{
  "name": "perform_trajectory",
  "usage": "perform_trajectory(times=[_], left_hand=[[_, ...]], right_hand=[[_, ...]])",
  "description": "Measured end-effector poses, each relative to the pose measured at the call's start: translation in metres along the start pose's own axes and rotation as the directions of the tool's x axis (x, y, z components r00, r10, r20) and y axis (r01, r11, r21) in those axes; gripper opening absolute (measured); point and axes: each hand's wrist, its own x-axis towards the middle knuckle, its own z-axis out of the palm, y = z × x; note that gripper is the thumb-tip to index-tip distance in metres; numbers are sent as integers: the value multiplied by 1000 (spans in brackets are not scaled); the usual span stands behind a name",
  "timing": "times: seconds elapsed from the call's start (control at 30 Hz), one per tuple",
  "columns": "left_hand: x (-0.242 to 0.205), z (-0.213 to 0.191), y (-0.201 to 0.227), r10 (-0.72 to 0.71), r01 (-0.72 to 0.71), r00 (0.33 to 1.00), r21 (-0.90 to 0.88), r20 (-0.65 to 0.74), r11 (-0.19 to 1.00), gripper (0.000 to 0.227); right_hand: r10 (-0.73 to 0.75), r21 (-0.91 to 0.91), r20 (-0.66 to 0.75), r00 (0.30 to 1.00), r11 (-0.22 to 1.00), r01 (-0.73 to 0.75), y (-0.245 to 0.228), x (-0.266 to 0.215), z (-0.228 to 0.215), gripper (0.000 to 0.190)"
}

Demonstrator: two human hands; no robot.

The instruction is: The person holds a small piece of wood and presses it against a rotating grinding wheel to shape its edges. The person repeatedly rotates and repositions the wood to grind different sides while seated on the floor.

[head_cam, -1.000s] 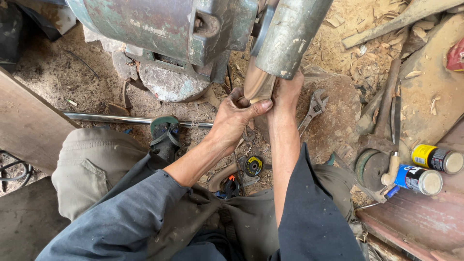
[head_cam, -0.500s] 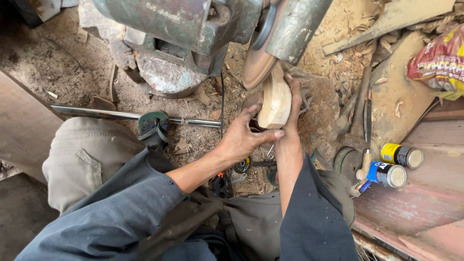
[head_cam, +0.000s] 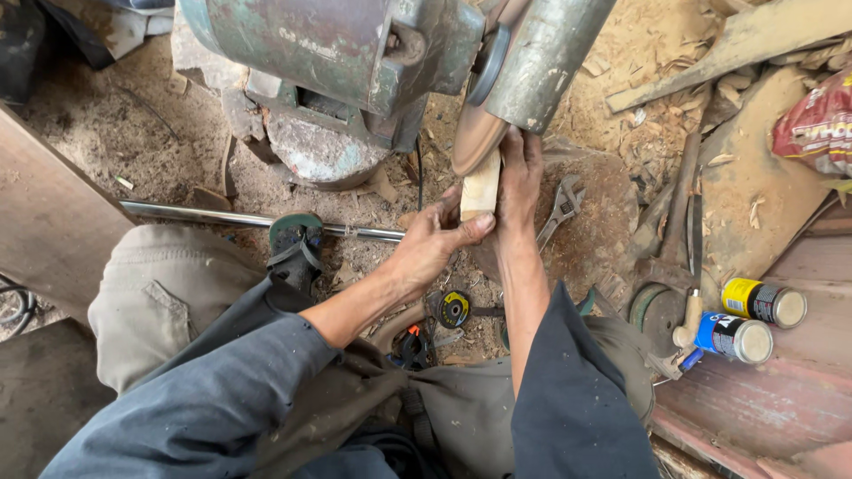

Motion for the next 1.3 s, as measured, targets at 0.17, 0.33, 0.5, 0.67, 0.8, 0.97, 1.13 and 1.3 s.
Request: perform_trajectory(times=[0.17,0.33,0.5,0.67,0.8,0.97,1.13,1.3], left_hand=[[14,0,5,-40,39,999,-9,-34,999,89],[20,-1,7,-11,9,1000,-66,-23,998,76],[28,-1,6,3,-5,1000,-148,-18,989,67],[33,-1,4,-18,11,1000,-229,-26,973,61],[35,-1,5,-49,38,998,-242,-37,970,60],[38,-1,6,-57,43,997,-245,-50,969,57],[41,-2,3,-41,28,998,-240,-47,970,59],[43,-3,0,-60,45,996,-239,-59,970,61]], right_hand=[[148,11,-157,976,989,-148,16,16,-7,35],[144,7,-158,977,990,-144,26,21,-10,29],[155,-54,-217,964,984,-171,22,26,-9,27],[125,-15,-233,964,991,-132,23,29,-6,32],[106,69,-230,968,993,-92,24,30,-3,35],[132,133,-285,949,986,-97,19,30,2,38],[111,105,-309,945,991,-82,15,33,4,38],[87,70,-322,943,995,-67,19,34,3,39]])
